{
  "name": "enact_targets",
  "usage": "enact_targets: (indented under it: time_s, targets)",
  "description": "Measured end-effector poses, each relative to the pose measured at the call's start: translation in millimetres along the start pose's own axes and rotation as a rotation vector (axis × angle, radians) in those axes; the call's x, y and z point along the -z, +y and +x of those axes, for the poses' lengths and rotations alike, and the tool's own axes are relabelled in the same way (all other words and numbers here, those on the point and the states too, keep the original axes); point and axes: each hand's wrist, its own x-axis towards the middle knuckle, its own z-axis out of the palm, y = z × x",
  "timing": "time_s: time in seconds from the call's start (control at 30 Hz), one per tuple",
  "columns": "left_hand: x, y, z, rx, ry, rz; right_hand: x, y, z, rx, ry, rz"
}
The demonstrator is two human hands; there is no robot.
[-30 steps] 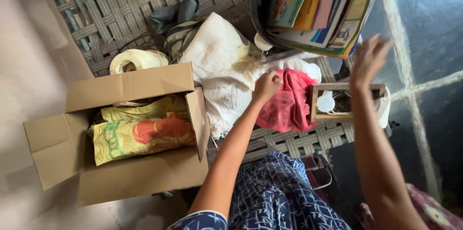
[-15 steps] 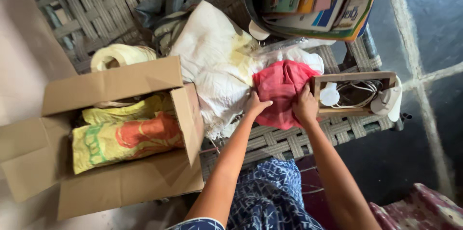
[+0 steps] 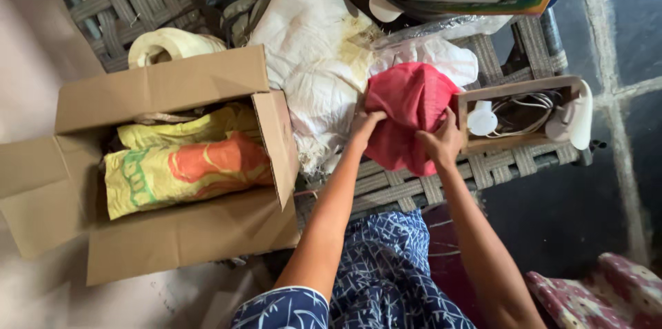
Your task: The person picks up and folds several clothing items and places them into a cardboard box.
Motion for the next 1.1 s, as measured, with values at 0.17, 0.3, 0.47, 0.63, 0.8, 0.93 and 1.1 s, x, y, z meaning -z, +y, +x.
enact_targets:
  time_s: [0.17, 0.3, 0.47, 0.63, 0.8, 0.93, 1.1]
  targets:
    - [27, 11, -23, -0.07, -0.067, -0.48, 20, -96, -27, -0.151, -0.043, 0.049]
    - [46, 14, -28, -0.12, -0.275, -0.864, 55, -197, -49, 0.186, -0.007, 0.126]
    - [45, 58, -51, -0.338, -0.35, -0.945, 98, -301, -62, 0.428, -0.087, -0.047]
    - [42, 119, -100, -0.476, -0.571, -0.87, 138, -347, -83, 0.751, -0.154, 0.077]
    - [51, 179, -117, -0.566, -0.67, -0.859, 157, -381, -101, 1.042, 0.044, -0.034]
    - [99, 199, -137, -0.643, -0.608, -0.85, 170, -410, -110, 1.124, 0.014, -0.069]
    - [191, 210, -178, -0.722, -0.417, -0.82, 163, -456, -147, 1.089, -0.069, 0.219]
